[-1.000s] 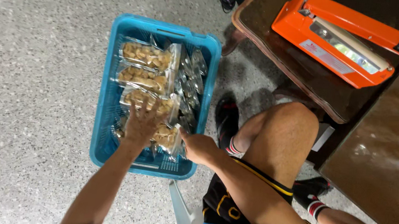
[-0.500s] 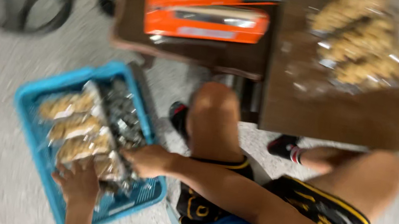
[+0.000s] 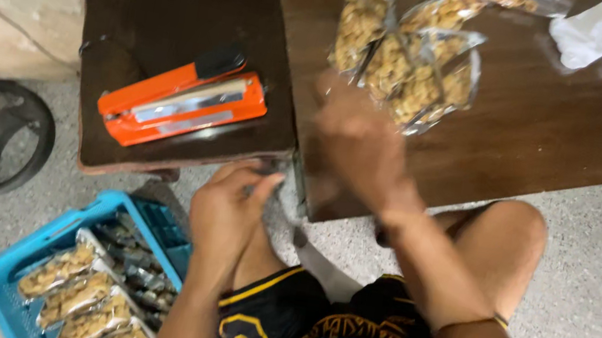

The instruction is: The person seals plastic pouches containing food snacks using an orange impulse sealer, then places the sealed pouches into a blue plastic crate.

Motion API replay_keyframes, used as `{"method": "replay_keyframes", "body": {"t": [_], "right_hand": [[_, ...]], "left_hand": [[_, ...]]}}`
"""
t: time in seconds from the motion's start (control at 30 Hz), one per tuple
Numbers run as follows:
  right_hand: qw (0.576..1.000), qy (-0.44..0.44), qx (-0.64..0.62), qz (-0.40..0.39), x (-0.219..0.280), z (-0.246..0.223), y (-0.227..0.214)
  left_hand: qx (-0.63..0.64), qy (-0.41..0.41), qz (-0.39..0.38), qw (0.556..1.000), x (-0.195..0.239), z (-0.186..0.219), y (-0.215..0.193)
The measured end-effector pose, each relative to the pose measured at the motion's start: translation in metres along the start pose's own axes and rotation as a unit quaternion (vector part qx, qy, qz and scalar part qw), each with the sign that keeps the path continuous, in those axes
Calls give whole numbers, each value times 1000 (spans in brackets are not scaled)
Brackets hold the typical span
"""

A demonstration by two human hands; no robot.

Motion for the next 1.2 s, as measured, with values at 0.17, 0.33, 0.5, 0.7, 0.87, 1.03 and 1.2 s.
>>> {"method": "replay_keyframes", "body": {"t": [0.17, 0.33, 0.5, 0.7, 0.87, 1.03, 1.2], "right_hand": [[970, 162, 177, 39, -40, 124, 25], [971, 149, 184, 28, -25, 128, 20], [994, 88, -24, 61, -3, 71, -42], [989, -18, -119, 91, -38, 27, -19], [987, -46, -143, 48, -66, 3, 46], [991, -92, -94, -30, -88, -31, 96], [990, -91, -104, -17, -95, -37, 112]], "left_hand": [[132, 74, 22, 988, -55, 42, 63], [165, 54, -59, 983, -82, 20, 107], [269, 126, -131, 946, -83, -16, 134], [537, 16, -314, 783, -54, -52, 160], [606, -219, -265, 717, -38, -75, 141], [620, -296, -178, 704, -57, -105, 108], [590, -351, -106, 719, -63, -138, 87]]}}
Point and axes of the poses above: each hand's wrist, its own x-axis away from the middle knuckle, its own y-axis out of the palm, z = x × y, the point moved 6 cm from there along -x, towards the middle knuckle, and after that the axes turned 10 degrees about -x, right-handed, at the moved point
